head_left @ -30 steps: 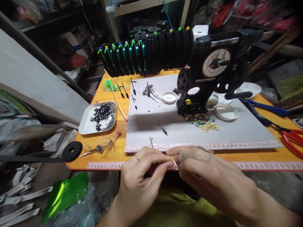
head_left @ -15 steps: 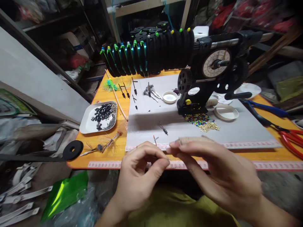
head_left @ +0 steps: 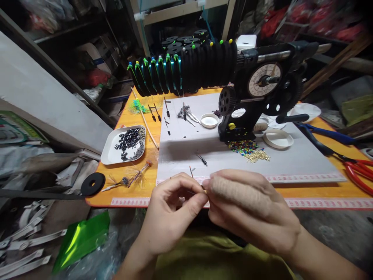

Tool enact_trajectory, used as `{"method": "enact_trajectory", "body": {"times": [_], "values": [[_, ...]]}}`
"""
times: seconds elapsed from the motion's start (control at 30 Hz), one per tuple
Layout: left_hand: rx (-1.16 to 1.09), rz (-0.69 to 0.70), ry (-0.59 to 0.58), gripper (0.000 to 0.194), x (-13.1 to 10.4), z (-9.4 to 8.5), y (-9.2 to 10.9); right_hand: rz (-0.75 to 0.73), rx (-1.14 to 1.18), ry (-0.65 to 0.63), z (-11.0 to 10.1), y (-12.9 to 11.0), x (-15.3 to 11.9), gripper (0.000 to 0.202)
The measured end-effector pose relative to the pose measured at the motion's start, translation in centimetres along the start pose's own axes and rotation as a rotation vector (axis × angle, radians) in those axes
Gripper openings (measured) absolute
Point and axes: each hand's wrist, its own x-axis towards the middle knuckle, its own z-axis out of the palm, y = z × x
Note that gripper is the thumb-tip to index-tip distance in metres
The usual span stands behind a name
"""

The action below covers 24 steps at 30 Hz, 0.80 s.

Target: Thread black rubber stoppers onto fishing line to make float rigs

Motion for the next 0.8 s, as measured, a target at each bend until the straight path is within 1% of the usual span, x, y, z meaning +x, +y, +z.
{"method": "enact_trajectory", "body": {"times": [0.07, 0.1, 0.13, 0.2, 0.27, 0.3, 0.33, 0.4, 0.5, 0.57, 0.6, 0.67, 0.73, 0.8], "values": [[0.053, 0.01, -0.022, 0.008, 0.0, -0.1, 0.1, -0.061, 0.007, -0.04, -0.2, 0.2, 0.0, 0.021], [0.104, 0.048, -0.008, 0.008, 0.0, -0.1, 0.0, -0.058, 0.014, -0.053, -0.2, 0.2, 0.2, 0.019], [0.168, 0.116, 0.02, 0.008, 0.0, -0.1, 0.0, -0.033, 0.025, -0.058, -0.2, 0.2, 0.4, 0.018], [0.328, 0.323, 0.099, 0.01, -0.1, 0.0, -0.3, 0.087, 0.074, -0.039, 0.0, 0.0, 0.8, 0.018], [0.497, 0.538, 0.16, 0.018, 0.0, 0.1, -0.6, 0.204, 0.142, -0.026, 0.0, -0.3, 1.2, 0.017], [0.573, 0.614, 0.176, 0.022, 0.0, 0.1, -0.7, 0.238, 0.176, -0.033, 0.1, -0.3, 1.3, 0.017], [0.638, 0.662, 0.181, 0.024, 0.0, 0.1, -0.8, 0.26, 0.2, -0.044, 0.0, -0.3, 1.3, 0.016], [0.731, 0.717, 0.177, 0.024, 0.1, 0.0, -0.8, 0.276, 0.232, -0.075, -0.1, -0.3, 1.3, 0.014], [0.804, 0.762, 0.163, 0.019, 0.1, 0.0, -0.7, 0.243, 0.215, -0.107, -0.2, -0.1, 1.1, 0.012], [0.823, 0.743, 0.159, 0.018, 0.2, 0.0, -0.6, 0.186, 0.164, -0.115, -0.1, 0.0, 1.0, 0.01], [0.804, 0.699, 0.157, 0.018, 0.2, 0.1, -0.5, 0.152, 0.127, -0.111, 0.0, 0.1, 1.0, 0.01], [0.679, 0.551, 0.163, 0.018, 0.3, 0.3, -0.4, 0.086, 0.048, -0.096, 0.4, 0.2, 1.1, 0.01], [0.466, 0.353, 0.172, 0.019, 0.5, 0.4, -0.3, 0.033, 0.006, -0.083, 0.8, 0.4, 1.2, 0.011], [0.242, 0.176, 0.158, 0.018, 0.7, 0.4, -0.3, 0.0, 0.016, -0.079, 1.1, 0.5, 1.3, 0.012]]}}
